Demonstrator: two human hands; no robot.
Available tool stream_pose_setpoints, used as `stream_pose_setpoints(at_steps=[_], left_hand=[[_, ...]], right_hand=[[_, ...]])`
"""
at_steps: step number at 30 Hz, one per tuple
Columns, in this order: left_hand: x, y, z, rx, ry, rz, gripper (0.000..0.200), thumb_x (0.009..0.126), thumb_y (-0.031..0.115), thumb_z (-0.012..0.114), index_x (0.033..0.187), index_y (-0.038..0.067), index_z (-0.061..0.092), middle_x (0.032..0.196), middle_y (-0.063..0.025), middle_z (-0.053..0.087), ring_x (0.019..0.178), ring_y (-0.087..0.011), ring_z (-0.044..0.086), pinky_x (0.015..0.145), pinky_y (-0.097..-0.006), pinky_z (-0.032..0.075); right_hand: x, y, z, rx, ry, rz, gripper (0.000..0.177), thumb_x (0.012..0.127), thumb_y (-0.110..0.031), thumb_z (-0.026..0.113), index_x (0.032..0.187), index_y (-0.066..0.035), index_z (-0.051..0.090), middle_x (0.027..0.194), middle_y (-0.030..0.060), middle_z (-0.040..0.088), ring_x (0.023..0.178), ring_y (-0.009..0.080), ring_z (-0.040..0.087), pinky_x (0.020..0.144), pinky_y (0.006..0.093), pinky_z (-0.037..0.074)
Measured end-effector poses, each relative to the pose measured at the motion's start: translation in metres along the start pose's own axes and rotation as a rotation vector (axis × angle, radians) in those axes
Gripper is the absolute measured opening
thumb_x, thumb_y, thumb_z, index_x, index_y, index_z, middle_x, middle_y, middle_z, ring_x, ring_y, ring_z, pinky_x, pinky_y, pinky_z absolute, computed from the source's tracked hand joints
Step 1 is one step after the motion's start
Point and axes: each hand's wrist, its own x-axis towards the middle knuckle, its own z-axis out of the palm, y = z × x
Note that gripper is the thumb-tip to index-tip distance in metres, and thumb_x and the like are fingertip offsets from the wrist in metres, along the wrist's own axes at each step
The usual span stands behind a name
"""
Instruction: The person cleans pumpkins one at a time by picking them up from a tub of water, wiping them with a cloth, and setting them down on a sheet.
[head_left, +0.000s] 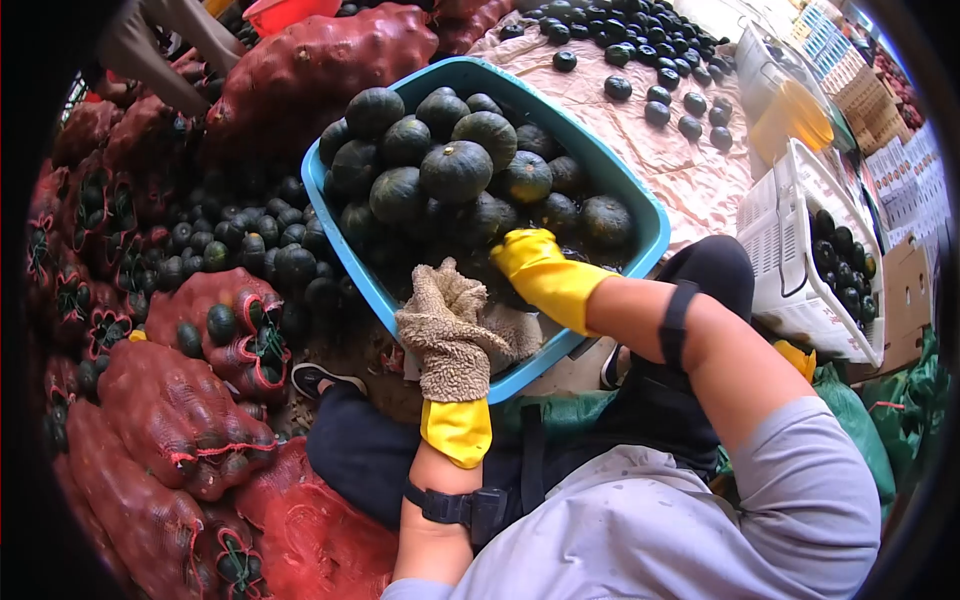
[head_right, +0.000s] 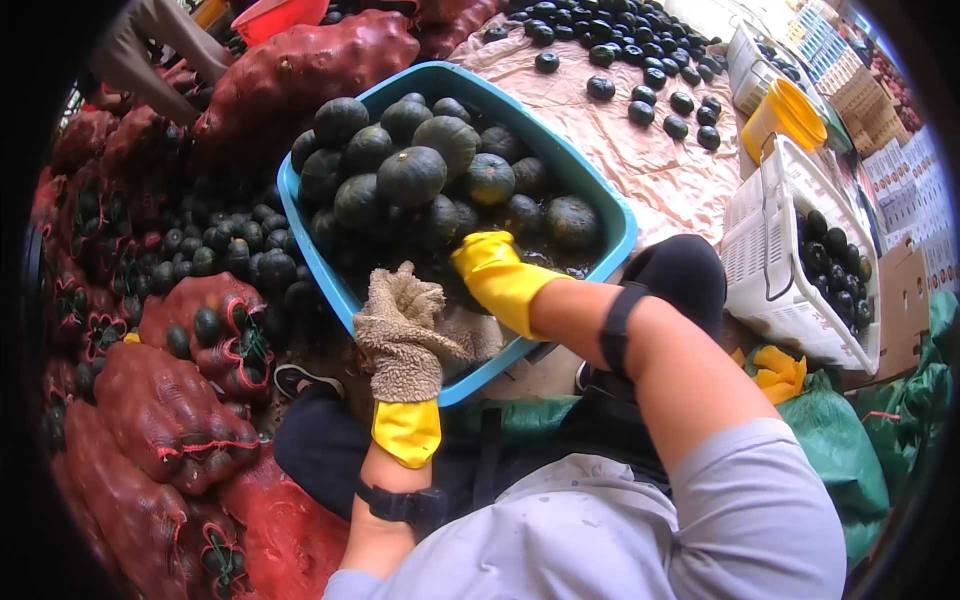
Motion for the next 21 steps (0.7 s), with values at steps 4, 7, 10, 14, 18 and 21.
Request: stream_pose_setpoints(at_steps=[4, 7, 10, 14, 18, 21], left_hand=[[0.047, -0.021, -0.036, -0.278, -0.342, -0.01, 0.06, 0.114, 0.029, 0.055, 0.142, -0.023, 0.047, 0.064, 0.0017, 0.031, 0.05, -0.0116, 0.032, 0.049, -0.0295, 0.03], [0.046, -0.018, -0.048, 0.269, -0.498, 0.317, 0.053, 0.112, 0.027, 0.057, 0.143, -0.015, 0.051, 0.066, 0.0017, 0.037, 0.054, -0.0121, 0.041, 0.052, -0.0278, 0.037], [0.058, -0.03, -0.062, 0.329, -0.499, 0.34, 0.045, 0.114, 0.029, 0.054, 0.139, -0.008, 0.056, 0.069, 0.0028, 0.039, 0.057, -0.0112, 0.043, 0.054, -0.0256, 0.039], [-0.003, -0.003, -0.011, -0.139, -0.141, -0.14, 0.048, 0.117, 0.035, 0.05, 0.143, -0.005, 0.058, 0.074, 0.0055, 0.041, 0.062, -0.0103, 0.042, 0.059, -0.0225, 0.044], [-0.005, -0.005, -0.015, 0.067, -0.146, -0.014, 0.063, 0.114, 0.045, 0.054, 0.15, -0.006, 0.055, 0.08, 0.001, 0.054, 0.071, -0.0154, 0.054, 0.072, -0.0304, 0.051], [0.008, -0.005, -0.022, -0.059, -0.132, -0.12, 0.064, 0.113, 0.047, 0.054, 0.149, -0.007, 0.056, 0.08, -0.0007, 0.056, 0.07, -0.0152, 0.055, 0.068, -0.0292, 0.05]], right_hand=[[0.031, 0.011, 0.051, 0.084, 0.101, -0.071, 0.041, 0.104, -0.043, 0.057, 0.127, -0.018, 0.079, 0.126, 0.0139, 0.077, 0.121, 0.0371, 0.071, 0.105, 0.0484, 0.055], [-0.012, 0.027, 0.001, 0.064, -0.016, -0.184, 0.054, 0.094, -0.044, 0.072, 0.142, -0.02, 0.07, 0.13, 0.0183, 0.072, 0.126, 0.0387, 0.067, 0.106, 0.0491, 0.056], [-0.038, 0.07, -0.03, 0.643, -0.038, 0.098, 0.072, 0.079, -0.043, 0.089, 0.143, -0.018, 0.068, 0.127, 0.0181, 0.074, 0.12, 0.0368, 0.07, 0.103, 0.0464, 0.057], [-0.051, 0.134, -0.057, 1.218, 0.343, 0.138, 0.063, 0.087, -0.037, 0.09, 0.141, -0.011, 0.068, 0.12, 0.0115, 0.075, 0.106, 0.0211, 0.071, 0.094, 0.036, 0.057], [-0.079, 0.242, -0.117, 1.578, 0.398, 0.111, 0.048, 0.094, -0.039, 0.084, 0.131, -0.011, 0.072, 0.112, 0.0101, 0.079, 0.1, 0.0235, 0.077, 0.09, 0.038, 0.062], [-0.096, 0.309, -0.135, 1.954, 0.385, 0.503, 0.044, 0.092, -0.052, 0.083, 0.111, -0.013, 0.075, 0.095, 0.0054, 0.081, 0.075, 0.0192, 0.079, 0.049, 0.0298, 0.057]])
